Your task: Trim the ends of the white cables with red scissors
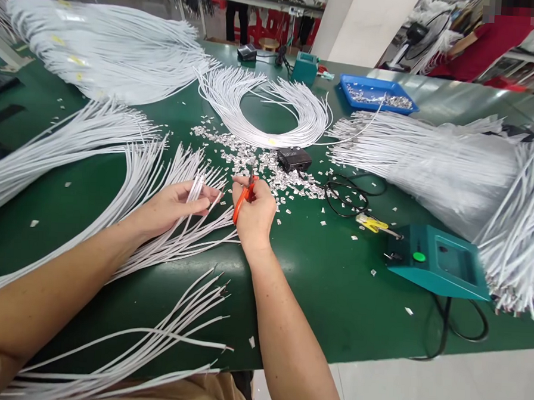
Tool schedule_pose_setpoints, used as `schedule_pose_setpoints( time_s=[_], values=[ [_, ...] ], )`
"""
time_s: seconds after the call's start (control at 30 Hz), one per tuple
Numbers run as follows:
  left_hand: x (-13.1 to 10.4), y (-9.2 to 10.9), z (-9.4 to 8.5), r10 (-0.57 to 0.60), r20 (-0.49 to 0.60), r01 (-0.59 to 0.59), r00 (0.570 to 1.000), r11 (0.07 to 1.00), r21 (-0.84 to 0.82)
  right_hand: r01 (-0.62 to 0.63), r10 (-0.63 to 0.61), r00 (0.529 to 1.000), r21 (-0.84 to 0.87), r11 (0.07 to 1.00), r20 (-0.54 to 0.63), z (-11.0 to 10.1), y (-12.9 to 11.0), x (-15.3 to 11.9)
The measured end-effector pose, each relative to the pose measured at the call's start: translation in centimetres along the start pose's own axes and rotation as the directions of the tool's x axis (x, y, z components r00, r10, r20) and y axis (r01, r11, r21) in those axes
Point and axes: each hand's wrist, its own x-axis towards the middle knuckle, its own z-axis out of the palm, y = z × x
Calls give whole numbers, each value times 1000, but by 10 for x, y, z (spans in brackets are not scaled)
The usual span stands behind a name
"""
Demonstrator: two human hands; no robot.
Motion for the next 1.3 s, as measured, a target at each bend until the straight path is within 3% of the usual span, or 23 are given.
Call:
schedule_pose_setpoints(
  time_s=[0.17,0.43,0.67,0.93,1.03,1.1,1.2,1.3],
  values=[
    [2,1,-3,1,-32,0,999,1000,27,64,-60,994,-45,997,87,3,-5,-5],
    [2,-4,-2,-6,-145,6,989,1000,0,-28,38,980,-51,998,197,4,2,-5],
    [0,-2,1,-20,-102,17,995,1000,-26,-76,71,958,8,997,276,1,-4,-4],
    [-2,-3,6,53,-122,-59,991,997,-50,-115,83,927,66,991,365,0,-7,-2],
    [-1,-2,5,66,-163,-73,984,997,-36,-60,76,932,-56,997,354,-3,-5,-1],
    [-1,-2,3,62,-190,-69,980,997,-28,14,68,944,-247,969,322,-5,-3,1],
    [1,-3,2,48,-221,-55,974,998,-25,139,66,943,-565,813,327,-6,1,2],
    [1,-4,1,46,-232,-52,972,998,-20,246,51,926,-700,671,375,-5,4,2]
  ],
)
